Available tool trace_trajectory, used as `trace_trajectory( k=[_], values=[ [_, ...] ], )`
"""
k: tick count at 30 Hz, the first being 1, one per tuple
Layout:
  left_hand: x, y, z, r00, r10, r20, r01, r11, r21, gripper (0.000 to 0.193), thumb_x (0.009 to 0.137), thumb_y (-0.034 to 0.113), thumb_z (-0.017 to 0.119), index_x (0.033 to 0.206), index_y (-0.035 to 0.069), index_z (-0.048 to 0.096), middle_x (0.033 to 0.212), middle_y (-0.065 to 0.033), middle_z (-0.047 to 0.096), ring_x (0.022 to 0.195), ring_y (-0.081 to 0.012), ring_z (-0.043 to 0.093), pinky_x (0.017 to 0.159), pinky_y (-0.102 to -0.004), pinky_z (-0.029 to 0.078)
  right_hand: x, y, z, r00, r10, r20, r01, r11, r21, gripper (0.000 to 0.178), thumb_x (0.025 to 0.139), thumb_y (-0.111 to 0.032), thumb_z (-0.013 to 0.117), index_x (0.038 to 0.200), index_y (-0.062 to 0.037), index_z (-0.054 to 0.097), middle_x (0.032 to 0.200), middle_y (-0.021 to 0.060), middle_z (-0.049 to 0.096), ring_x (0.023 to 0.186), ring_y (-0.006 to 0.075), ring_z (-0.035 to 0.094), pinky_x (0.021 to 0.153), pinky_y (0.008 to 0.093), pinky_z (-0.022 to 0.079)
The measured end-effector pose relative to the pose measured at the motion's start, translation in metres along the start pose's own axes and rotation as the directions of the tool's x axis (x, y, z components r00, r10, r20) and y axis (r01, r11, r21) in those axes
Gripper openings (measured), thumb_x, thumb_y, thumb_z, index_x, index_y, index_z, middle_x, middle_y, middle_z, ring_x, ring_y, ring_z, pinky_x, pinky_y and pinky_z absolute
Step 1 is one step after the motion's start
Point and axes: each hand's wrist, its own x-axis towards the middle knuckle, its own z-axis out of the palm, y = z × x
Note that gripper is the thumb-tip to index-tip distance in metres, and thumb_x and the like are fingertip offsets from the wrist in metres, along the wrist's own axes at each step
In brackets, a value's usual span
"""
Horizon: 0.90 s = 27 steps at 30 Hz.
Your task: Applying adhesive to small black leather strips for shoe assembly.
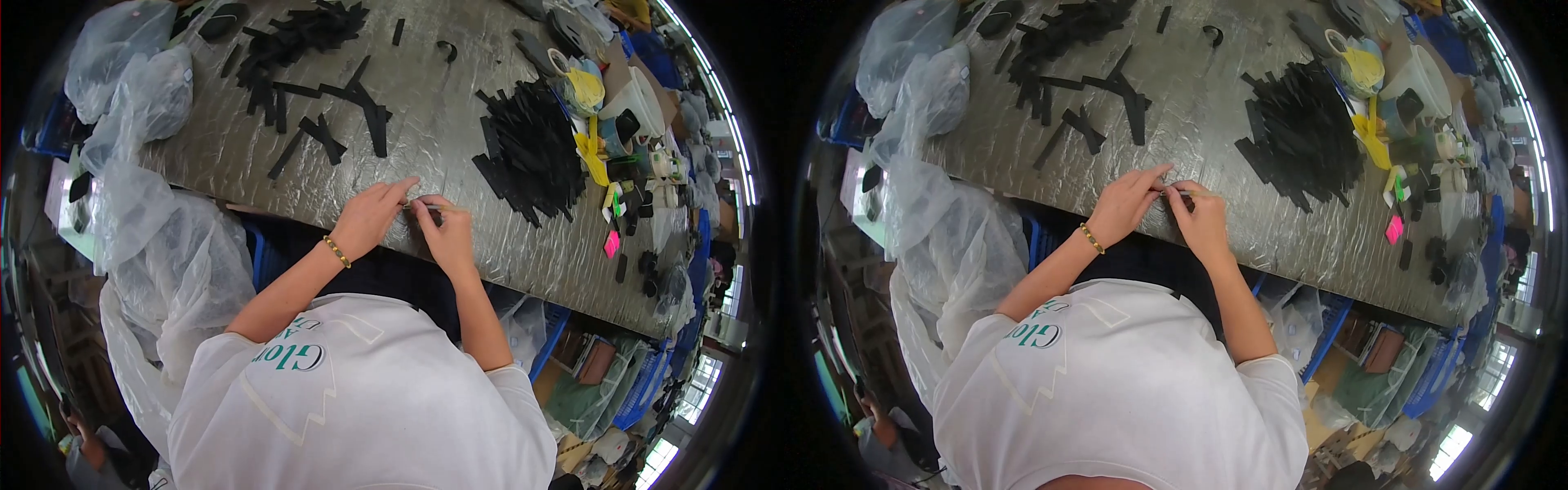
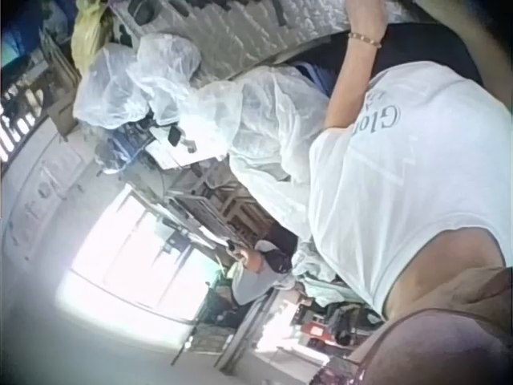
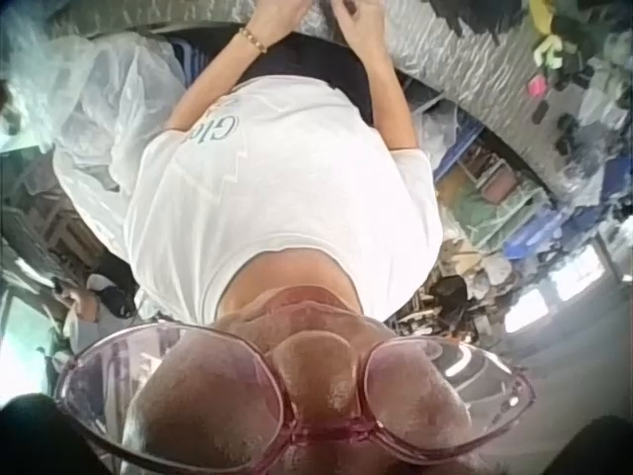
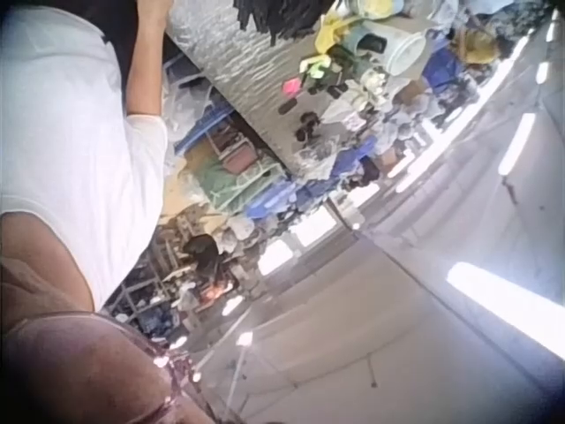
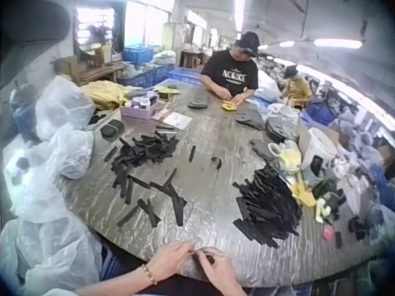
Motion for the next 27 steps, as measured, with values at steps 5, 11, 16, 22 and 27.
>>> trace_trajectory(
  k=[5, 11, 16, 22, 27],
  values=[
    [0.0, 0.0, 0.0, 1.0, -0.001, -0.005, 0.001, 1.0, -0.02, 0.049, 0.09, 0.006, 0.061, 0.137, 0.011, 0.049, 0.093, -0.0118, 0.064, 0.088, -0.0312, 0.062, 0.075, -0.0419, 0.053, 0.001, 0.002, 0.008, 0.996, -0.078, -0.047, 0.075, 0.995, -0.06, 0.016, 0.093, -0.007, 0.065, 0.091, 0.0075, 0.07, 0.086, 0.0134, 0.072, 0.07, 0.0214, 0.07, 0.065, 0.0292, 0.052],
    [0.0, 0.001, -0.002, 1.0, -0.015, -0.023, 0.014, 0.999, -0.047, 0.042, 0.089, 0.004, 0.061, 0.129, 0.01, 0.052, 0.092, -0.0108, 0.064, 0.088, -0.0311, 0.063, 0.075, -0.0415, 0.053, 0.004, 0.005, -0.01, 0.975, -0.216, 0.056, 0.222, 0.965, -0.139, 0.012, 0.093, -0.004, 0.061, 0.1, 0.0039, 0.066, 0.097, 0.0153, 0.065, 0.086, 0.0312, 0.066, 0.076, 0.0349, 0.051],
    [0.0, 0.002, -0.003, 0.999, -0.032, 0.015, 0.033, 0.999, -0.016, 0.038, 0.088, 0.004, 0.061, 0.125, 0.01, 0.054, 0.099, -0.0106, 0.064, 0.093, -0.031, 0.062, 0.079, -0.0403, 0.052, 0.006, 0.007, -0.026, 0.947, -0.279, 0.157, 0.315, 0.898, -0.308, 0.019, 0.088, -0.001, 0.062, 0.106, -0.0006, 0.059, 0.111, 0.0153, 0.055, 0.105, 0.0361, 0.056, 0.089, 0.0426, 0.045],
    [0.007, 0.007, -0.02, 0.977, 0.165, -0.138, -0.166, 0.986, 0.007, 0.022, 0.087, 0.008, 0.065, 0.109, 0.007, 0.061, 0.107, -0.0105, 0.065, 0.099, -0.0312, 0.061, 0.084, -0.0397, 0.051, 0.012, 0.007, -0.031, 0.943, -0.248, 0.222, 0.315, 0.879, -0.357, 0.026, 0.083, -0.001, 0.067, 0.108, -0.0039, 0.058, 0.113, 0.0122, 0.054, 0.108, 0.034, 0.055, 0.091, 0.0426, 0.043],
    [0.001, -0.004, -0.046, 0.996, 0.062, -0.061, -0.065, 0.996, -0.057, 0.014, 0.087, 0.01, 0.067, 0.099, 0.005, 0.063, 0.099, -0.0108, 0.066, 0.095, -0.0326, 0.062, 0.082, -0.0405, 0.05, 0.015, -0.015, -0.027, 0.932, -0.332, 0.147, 0.359, 0.903, -0.238, 0.026, 0.085, -0.006, 0.069, 0.109, -0.0045, 0.059, 0.115, 0.0125, 0.055, 0.108, 0.0337, 0.055, 0.091, 0.0413, 0.043]
  ],
)
